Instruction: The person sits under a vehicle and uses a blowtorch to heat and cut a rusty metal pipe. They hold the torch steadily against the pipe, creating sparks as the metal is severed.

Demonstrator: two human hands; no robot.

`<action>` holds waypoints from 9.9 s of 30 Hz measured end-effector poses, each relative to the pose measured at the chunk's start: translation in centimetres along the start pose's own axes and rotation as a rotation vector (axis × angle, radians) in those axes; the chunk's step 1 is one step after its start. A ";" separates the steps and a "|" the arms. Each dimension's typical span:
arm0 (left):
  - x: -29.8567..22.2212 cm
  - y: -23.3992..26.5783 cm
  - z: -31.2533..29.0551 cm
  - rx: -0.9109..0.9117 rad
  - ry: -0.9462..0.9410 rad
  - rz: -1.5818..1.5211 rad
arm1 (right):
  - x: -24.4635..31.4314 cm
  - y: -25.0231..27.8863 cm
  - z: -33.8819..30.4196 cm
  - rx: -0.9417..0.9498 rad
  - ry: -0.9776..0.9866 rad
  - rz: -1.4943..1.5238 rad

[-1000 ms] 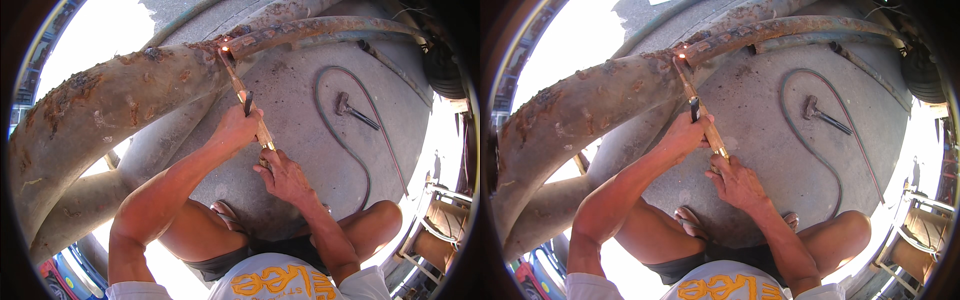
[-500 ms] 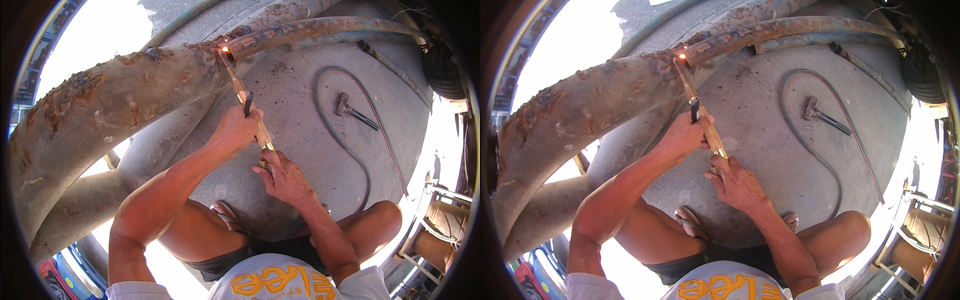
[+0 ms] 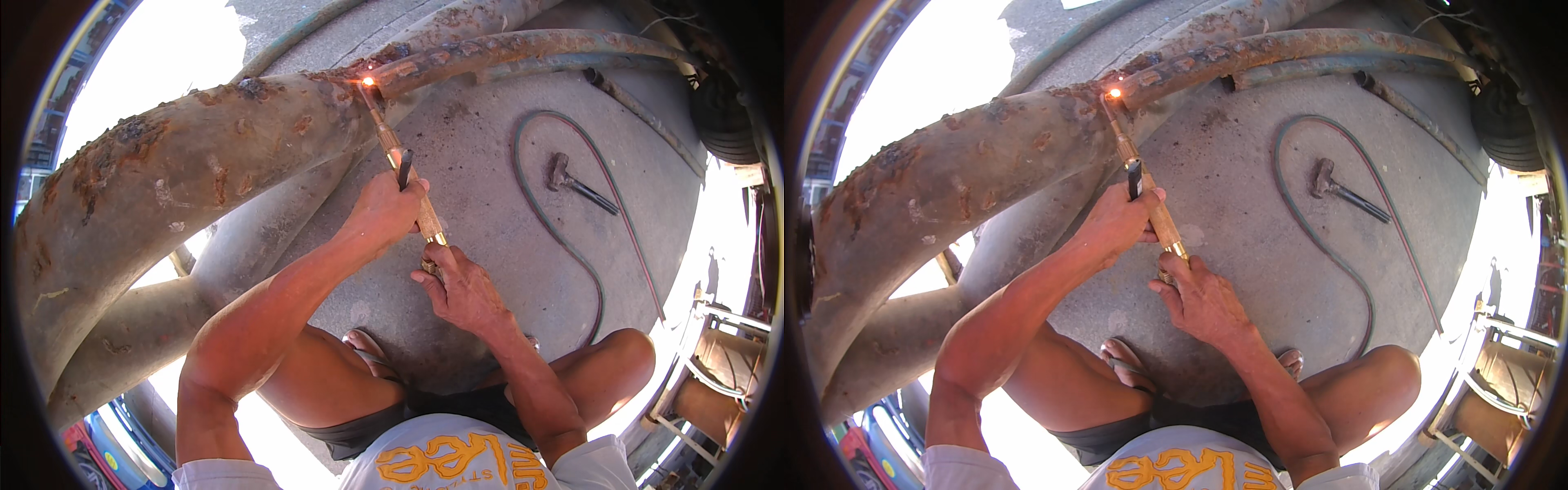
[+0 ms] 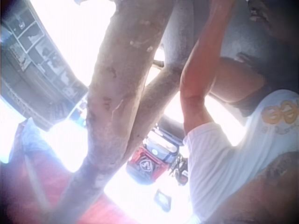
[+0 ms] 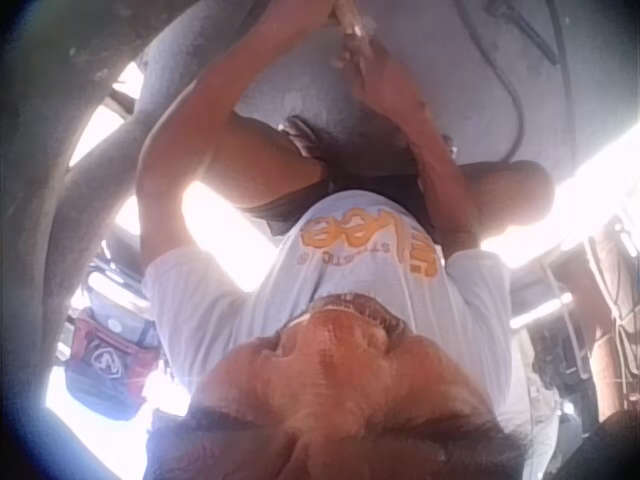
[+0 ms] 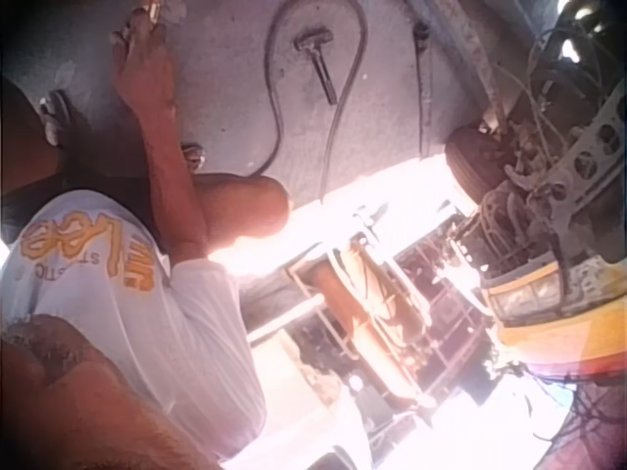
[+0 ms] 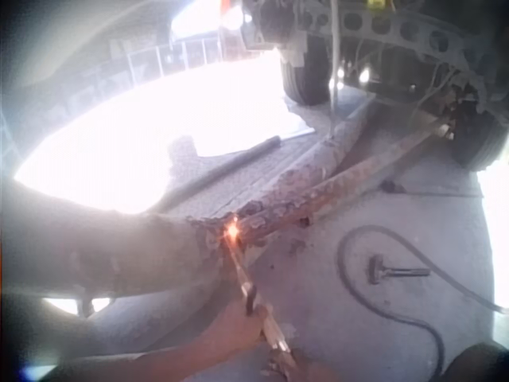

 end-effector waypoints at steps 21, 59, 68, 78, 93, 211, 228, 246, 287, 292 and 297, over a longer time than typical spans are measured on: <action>-0.2 -0.1 -0.2 0.004 -0.001 0.000 | 0.1 0.1 0.1 0.029 -0.029 0.012; -0.4 0.1 -0.7 -0.031 -0.038 -0.038 | 0.2 0.0 -0.2 0.020 -0.063 0.078; -0.2 0.1 -0.5 -0.028 -0.041 -0.042 | 0.5 0.2 -0.1 0.019 -0.053 0.061; -0.3 0.0 -0.3 0.023 -0.037 -0.037 | 0.3 0.2 -0.1 0.007 -0.050 0.073; -0.4 -0.1 -0.6 0.032 -0.033 -0.065 | 0.1 0.0 -0.1 0.025 -0.073 0.090; -0.5 0.5 -1.1 -0.038 -0.041 -0.061 | 0.7 -0.7 0.0 -0.007 -0.074 0.179; 0.1 0.6 -0.4 -0.069 -0.054 -0.020 | 0.3 -1.1 0.0 -0.076 -0.005 0.188; -0.6 0.9 -0.8 -0.101 -0.101 0.263 | -2.1 -3.9 -1.1 -0.135 -0.096 0.237; -0.6 1.0 -0.3 -0.096 -0.075 0.289 | -2.5 -4.6 -0.8 -0.110 -0.022 0.201; -0.6 1.1 -0.3 -0.049 -0.051 0.235 | -1.6 -3.8 -0.6 -0.118 -0.006 0.132; -0.3 1.2 -0.3 -0.070 -0.042 0.222 | -0.8 -3.4 -0.3 -0.123 0.021 0.096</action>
Point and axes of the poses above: each hand's wrist, its own z-axis towards the middle knuckle, its own y-axis out of the back of the hand, x = y × z, the point moved 9 cm from there along z, towards the middle knuckle, and after that the axes turned 8 degrees about y, right-handed, at the moved point
